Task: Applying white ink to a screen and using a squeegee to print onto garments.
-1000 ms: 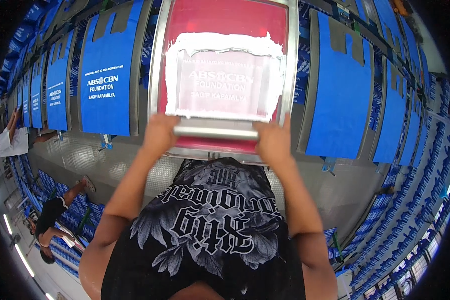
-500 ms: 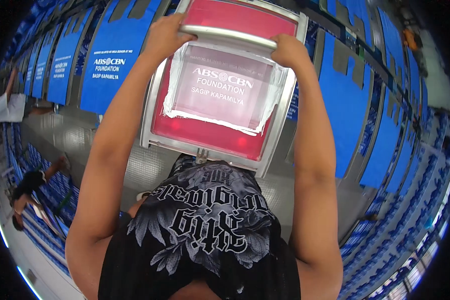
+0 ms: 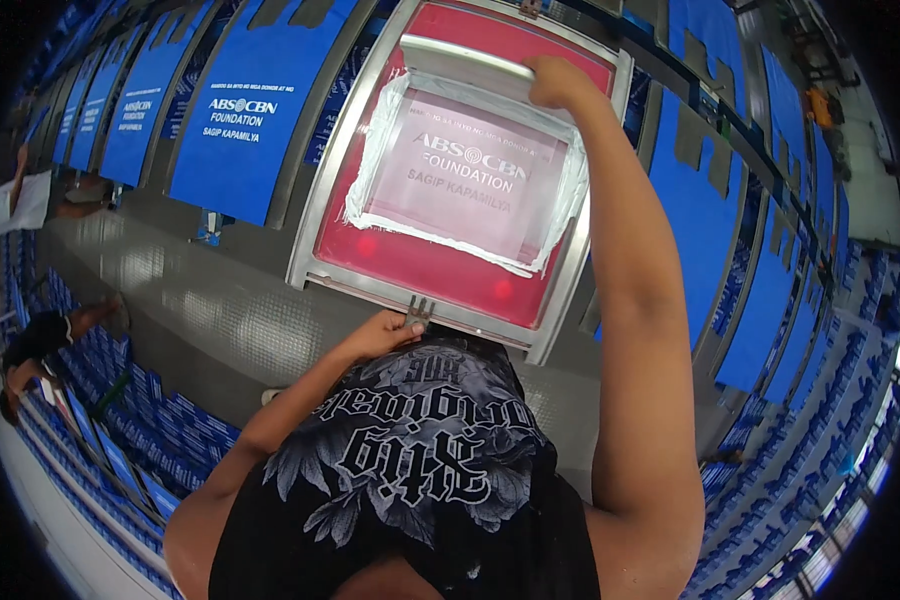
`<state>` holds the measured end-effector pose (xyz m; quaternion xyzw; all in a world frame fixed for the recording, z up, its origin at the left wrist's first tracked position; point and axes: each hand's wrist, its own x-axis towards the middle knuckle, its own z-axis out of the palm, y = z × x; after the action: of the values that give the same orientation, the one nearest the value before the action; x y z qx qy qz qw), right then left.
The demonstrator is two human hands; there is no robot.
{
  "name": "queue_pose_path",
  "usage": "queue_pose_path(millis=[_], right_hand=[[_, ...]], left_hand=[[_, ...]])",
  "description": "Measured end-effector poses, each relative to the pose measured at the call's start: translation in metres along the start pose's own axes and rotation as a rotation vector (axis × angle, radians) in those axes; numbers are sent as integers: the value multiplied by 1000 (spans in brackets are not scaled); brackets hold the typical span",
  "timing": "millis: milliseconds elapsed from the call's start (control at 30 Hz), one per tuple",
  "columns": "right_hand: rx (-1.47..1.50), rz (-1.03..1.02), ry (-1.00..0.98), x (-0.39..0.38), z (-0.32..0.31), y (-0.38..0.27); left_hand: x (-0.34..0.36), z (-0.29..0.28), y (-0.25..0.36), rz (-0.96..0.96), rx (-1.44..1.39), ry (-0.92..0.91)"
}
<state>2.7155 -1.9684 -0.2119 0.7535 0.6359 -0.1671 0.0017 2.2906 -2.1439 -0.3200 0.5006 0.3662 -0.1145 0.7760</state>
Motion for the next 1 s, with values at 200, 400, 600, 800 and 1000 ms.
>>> queue_pose_path(millis=[200, 400, 600, 800, 1000], right_hand=[[18, 80, 64, -68, 13, -63], [22, 20, 283, -243, 97, -169], [14, 82, 289, -239, 88, -145], [215, 202, 152, -249, 69, -69], [1102, 191, 262, -236, 114, -6]], left_hand=[[-24, 5, 34, 24, -4, -27], [-21, 5, 33, 54, 0, -16], [-1, 7, 21, -33, 305, 125], [-15, 8, 21, -107, 514, 279], [-35, -46, 108, 389, 713, 1046]])
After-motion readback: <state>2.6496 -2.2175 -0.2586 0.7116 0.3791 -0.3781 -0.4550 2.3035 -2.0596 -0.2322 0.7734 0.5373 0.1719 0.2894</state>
